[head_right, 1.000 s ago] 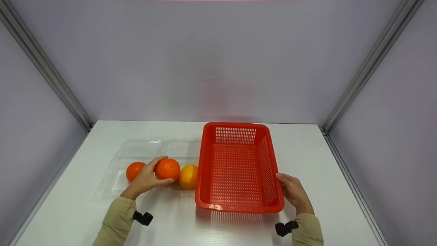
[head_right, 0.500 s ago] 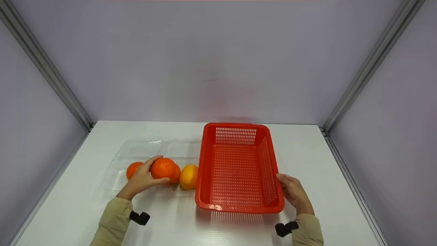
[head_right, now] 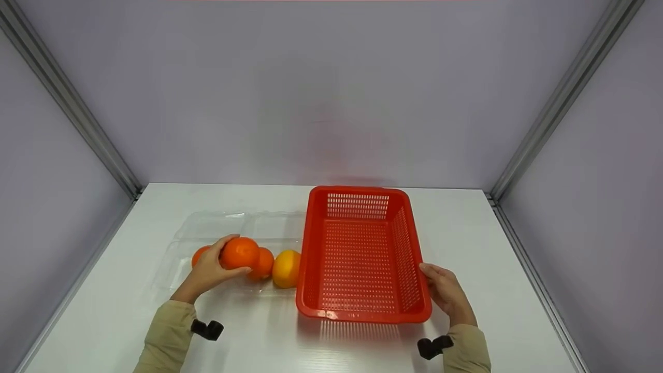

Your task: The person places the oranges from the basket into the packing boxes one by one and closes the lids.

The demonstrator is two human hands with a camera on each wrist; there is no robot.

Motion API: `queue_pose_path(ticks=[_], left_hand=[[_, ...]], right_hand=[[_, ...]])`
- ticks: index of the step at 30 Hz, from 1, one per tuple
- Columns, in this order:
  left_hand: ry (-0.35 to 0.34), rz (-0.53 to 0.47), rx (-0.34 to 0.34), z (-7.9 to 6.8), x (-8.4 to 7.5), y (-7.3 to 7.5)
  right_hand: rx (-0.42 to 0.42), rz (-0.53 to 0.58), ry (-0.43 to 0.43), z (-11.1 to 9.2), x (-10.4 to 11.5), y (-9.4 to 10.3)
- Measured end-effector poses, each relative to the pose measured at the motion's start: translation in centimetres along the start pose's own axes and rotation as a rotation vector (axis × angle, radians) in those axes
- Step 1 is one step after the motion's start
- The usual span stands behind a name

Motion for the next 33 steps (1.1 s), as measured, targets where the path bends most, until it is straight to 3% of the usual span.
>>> queue_pose_path(ticks=[6,18,33], left_hand=[[-0.003,0.017,-0.026,-0.2,0.4,0.6],[0.028,0.067,-0.05,-0.2,1.5,1.6],[-0.005,0.046,-0.077,-0.1,2.2,2.5]], right_hand=[[0.005,0.066,-0.02,-0.4,0.8,-0.8],[-0.14,-0.095,-0.032,0.0,-0.3,0.1],[-0.152,-0.104,-0.036,-0.3,-0.3,0.0]])
Point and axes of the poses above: each hand's wrist, its own z-axis towards the middle knuckle, its own y-axis out of the back of the hand, x = y × z, the point moved 4 cm from there along z, towards the middle knuckle, and after that the axes turned 12 degrees about y, right-handed, at the moved point
